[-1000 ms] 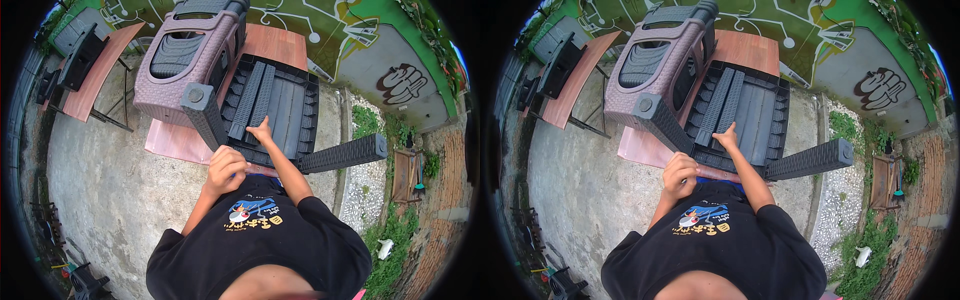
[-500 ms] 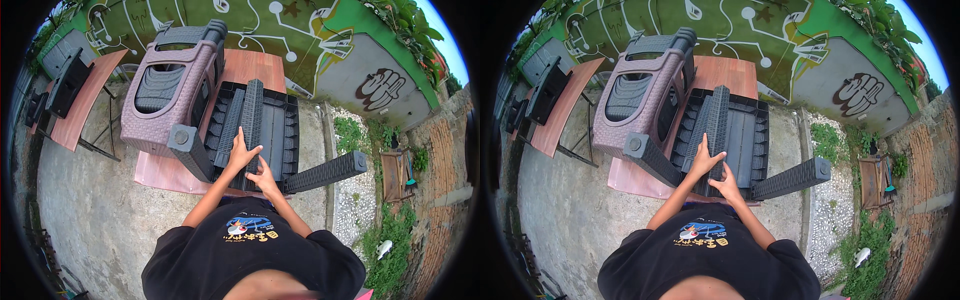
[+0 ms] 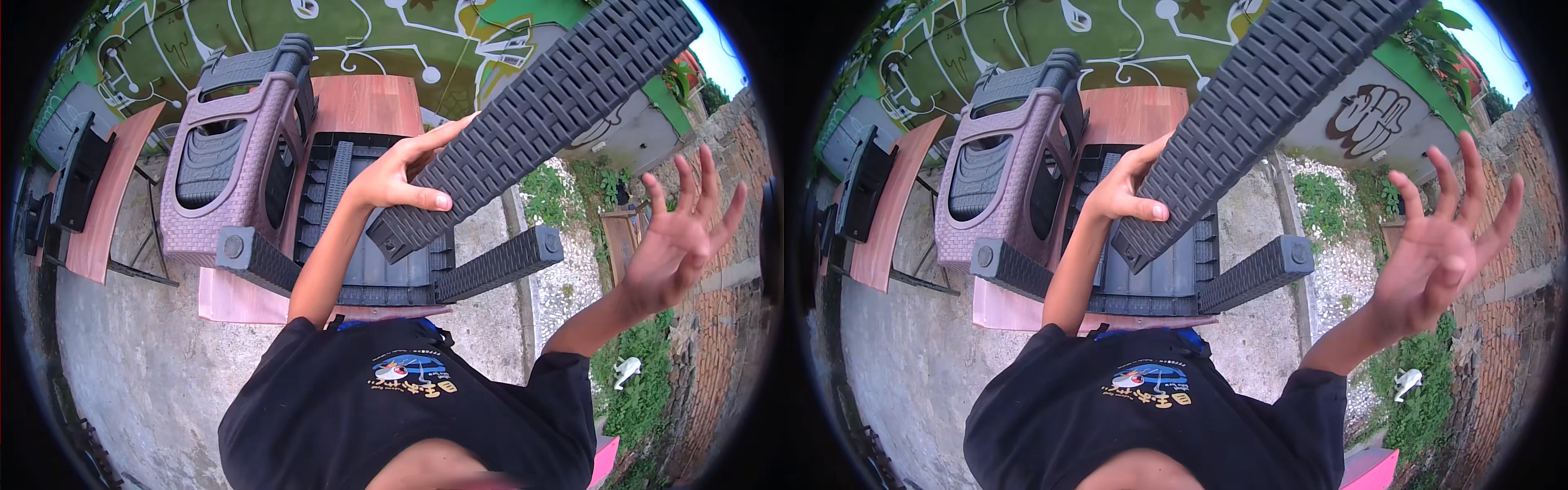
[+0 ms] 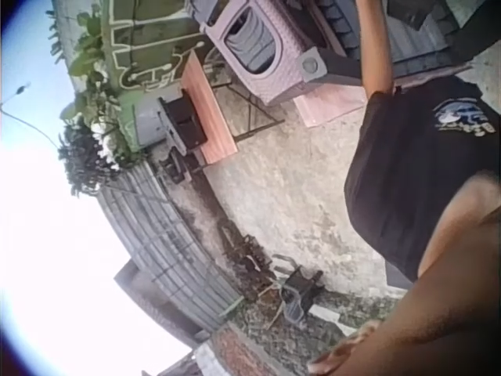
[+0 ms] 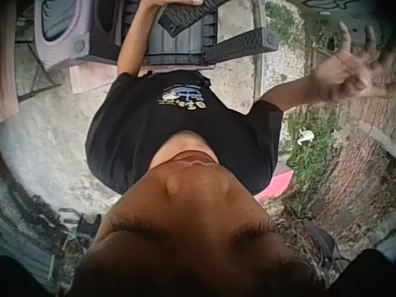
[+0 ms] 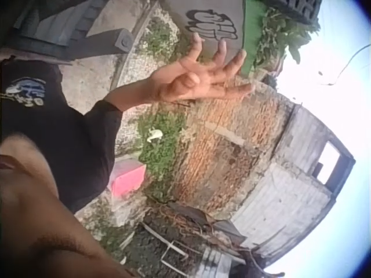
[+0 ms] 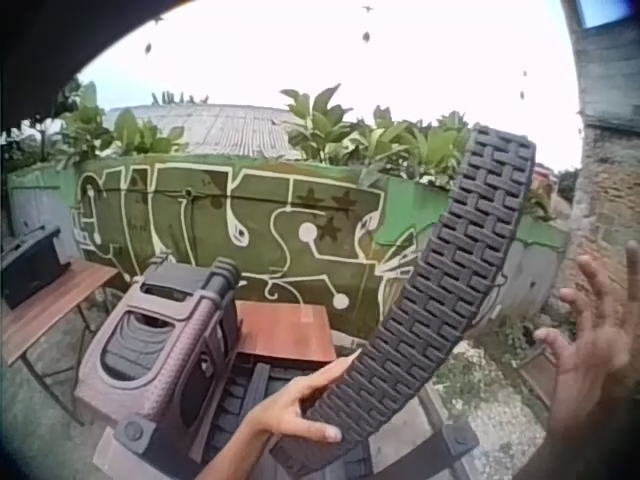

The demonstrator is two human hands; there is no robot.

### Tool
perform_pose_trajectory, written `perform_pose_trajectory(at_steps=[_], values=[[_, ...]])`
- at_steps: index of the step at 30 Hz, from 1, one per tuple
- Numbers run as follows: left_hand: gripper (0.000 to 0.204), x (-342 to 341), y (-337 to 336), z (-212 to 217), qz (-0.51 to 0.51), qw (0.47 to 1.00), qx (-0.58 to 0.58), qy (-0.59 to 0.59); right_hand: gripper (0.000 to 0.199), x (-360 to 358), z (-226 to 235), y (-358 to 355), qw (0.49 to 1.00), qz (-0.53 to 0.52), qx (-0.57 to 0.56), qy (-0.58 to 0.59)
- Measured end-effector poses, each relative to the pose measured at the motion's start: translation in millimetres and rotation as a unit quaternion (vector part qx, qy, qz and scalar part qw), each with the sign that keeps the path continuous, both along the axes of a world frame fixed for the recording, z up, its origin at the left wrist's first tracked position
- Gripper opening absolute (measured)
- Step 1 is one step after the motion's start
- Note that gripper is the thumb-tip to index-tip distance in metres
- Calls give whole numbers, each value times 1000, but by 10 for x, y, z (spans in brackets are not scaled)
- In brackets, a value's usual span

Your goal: Assembling small black plastic tables by attaching legs to the table tops.

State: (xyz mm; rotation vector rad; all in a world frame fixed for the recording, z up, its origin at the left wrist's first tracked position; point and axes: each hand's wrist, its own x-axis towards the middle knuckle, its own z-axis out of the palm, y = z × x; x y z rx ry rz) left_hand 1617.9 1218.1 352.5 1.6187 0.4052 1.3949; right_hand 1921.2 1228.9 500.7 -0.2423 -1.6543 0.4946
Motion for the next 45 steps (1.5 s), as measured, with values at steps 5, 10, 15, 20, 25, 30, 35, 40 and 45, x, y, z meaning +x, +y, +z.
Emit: perform_pose_trajectory(at_steps=[5, 10, 15, 20, 25, 30, 35, 40, 45], values=[[101, 248, 651, 362, -115, 992, 26, 42, 94, -392, 532, 953, 934, 317, -152, -56], [75, 357, 785, 282, 154, 985, 12, 80, 61, -696, 530, 1532, 938, 292, -189, -1], [63, 892, 166, -182, 317, 945, -46, 59, 53, -1030, -391, 2515, 985, 86, -89, 122], [73, 1663, -211, -133, 267, 951, 82, 133, 65, -1453, -1369, 3050, 981, 38, -172, 81], [56, 1942, -104, -305, 320, 924, 71, 197, 79, -1559, -2105, 3404, 981, 13, -176, 81], [46, 1909, -51, -344, 306, 935, 72, 166, 75, -1610, -2319, 3658, 977, 48, -188, 83], [33, 1872, -17, -355, 320, 927, 107, 163, 77, -1661, -2389, 3726, 973, 63, -207, 75], [35, 1857, 14, -326, 334, 920, 117, 166, 79, -1662, -2360, 3721, 973, 48, -218, 68], [33, 1868, 35, -343, 336, 920, 126, 160, 71, -1680, -2439, 3975, 966, 34, -233, 108]])
